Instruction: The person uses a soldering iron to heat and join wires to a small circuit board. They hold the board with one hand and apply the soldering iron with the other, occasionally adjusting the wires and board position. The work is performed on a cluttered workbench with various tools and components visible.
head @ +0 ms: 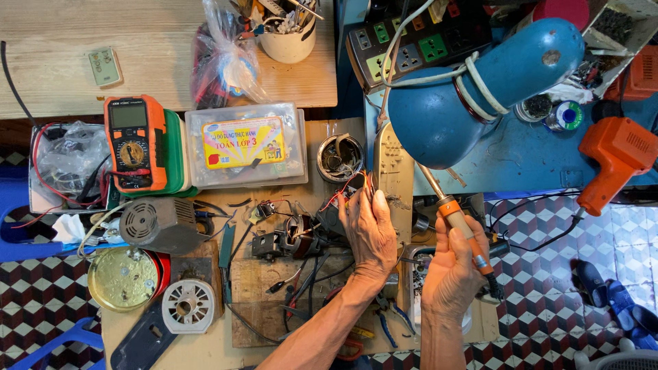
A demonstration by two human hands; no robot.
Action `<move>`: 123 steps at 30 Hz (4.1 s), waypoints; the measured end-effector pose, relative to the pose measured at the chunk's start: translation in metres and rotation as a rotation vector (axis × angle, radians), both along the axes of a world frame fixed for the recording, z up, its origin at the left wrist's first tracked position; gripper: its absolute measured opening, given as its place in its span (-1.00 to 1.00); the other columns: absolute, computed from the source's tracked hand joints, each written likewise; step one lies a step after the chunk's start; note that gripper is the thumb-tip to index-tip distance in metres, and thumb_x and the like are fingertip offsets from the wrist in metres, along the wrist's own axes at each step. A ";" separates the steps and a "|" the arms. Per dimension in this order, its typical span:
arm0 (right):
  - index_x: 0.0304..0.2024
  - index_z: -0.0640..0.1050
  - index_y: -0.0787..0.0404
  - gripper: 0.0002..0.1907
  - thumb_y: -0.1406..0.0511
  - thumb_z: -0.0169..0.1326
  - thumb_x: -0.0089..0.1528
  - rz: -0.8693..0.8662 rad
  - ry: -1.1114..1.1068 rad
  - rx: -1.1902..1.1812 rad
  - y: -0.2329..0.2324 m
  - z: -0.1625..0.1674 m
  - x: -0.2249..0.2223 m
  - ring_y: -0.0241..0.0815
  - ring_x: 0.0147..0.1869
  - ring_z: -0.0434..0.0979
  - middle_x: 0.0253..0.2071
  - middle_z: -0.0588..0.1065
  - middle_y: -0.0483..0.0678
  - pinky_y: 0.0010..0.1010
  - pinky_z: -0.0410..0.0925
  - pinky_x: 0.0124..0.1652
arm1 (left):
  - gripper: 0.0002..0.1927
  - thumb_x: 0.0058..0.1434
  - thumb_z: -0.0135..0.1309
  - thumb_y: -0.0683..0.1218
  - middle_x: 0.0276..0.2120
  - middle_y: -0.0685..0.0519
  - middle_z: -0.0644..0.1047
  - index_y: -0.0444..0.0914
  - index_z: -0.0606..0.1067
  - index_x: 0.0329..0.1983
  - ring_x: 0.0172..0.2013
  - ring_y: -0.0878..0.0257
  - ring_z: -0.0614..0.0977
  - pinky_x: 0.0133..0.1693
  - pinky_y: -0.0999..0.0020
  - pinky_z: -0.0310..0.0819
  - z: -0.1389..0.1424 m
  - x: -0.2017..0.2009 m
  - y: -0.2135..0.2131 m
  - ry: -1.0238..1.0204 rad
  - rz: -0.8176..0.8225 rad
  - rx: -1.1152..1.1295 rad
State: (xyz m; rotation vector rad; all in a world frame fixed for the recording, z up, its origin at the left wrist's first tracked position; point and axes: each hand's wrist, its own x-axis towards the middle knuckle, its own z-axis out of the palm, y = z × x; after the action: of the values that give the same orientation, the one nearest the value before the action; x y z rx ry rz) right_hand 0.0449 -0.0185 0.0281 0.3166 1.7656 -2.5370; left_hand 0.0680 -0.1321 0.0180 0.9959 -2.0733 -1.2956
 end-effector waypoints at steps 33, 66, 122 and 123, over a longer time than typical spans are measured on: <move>0.10 0.43 0.34 -0.67 0.43 0.08 0.28 -0.023 -0.033 -0.088 -0.006 -0.003 0.001 -0.02 0.25 0.49 0.11 0.41 0.11 -0.28 0.44 0.30 | -0.57 0.51 -0.26 0.03 -0.04 -0.14 0.53 -0.35 0.41 0.20 0.15 0.03 0.48 0.44 -0.15 -0.13 -0.008 -0.003 -0.001 -0.014 0.003 -0.007; 0.13 0.42 0.44 -0.63 0.37 0.13 0.32 0.040 -0.017 -0.133 0.022 -0.009 -0.030 0.02 0.09 0.61 0.04 0.49 0.20 -0.33 0.54 0.13 | -0.57 0.51 -0.27 0.03 -0.13 -0.11 0.53 -0.35 0.42 0.18 0.08 0.03 0.51 0.42 -0.16 -0.09 -0.015 -0.007 0.001 -0.009 -0.019 -0.022; 0.11 0.44 0.36 -0.64 0.30 0.14 0.34 -0.022 -0.001 -0.025 0.000 -0.020 -0.021 0.03 0.11 0.62 0.04 0.51 0.20 -0.26 0.56 0.12 | -0.59 0.52 -0.29 0.02 -0.13 -0.13 0.52 -0.37 0.44 0.11 0.08 0.03 0.49 0.42 -0.13 -0.06 -0.017 -0.013 0.005 -0.025 -0.031 -0.029; 0.11 0.44 0.36 -0.64 0.30 0.14 0.34 -0.024 -0.002 -0.025 0.000 -0.021 -0.021 0.02 0.11 0.62 0.04 0.51 0.20 -0.26 0.56 0.12 | -0.58 0.52 -0.29 0.02 -0.13 -0.13 0.51 -0.38 0.44 0.11 0.08 0.03 0.49 0.42 -0.13 -0.06 -0.017 -0.013 0.005 -0.021 -0.031 -0.029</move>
State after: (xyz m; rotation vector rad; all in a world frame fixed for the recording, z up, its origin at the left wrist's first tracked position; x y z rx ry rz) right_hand 0.0240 -0.0182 0.0071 0.3410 1.7389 -2.5715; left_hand 0.0552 -0.1270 0.0013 0.9714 -2.1254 -1.2717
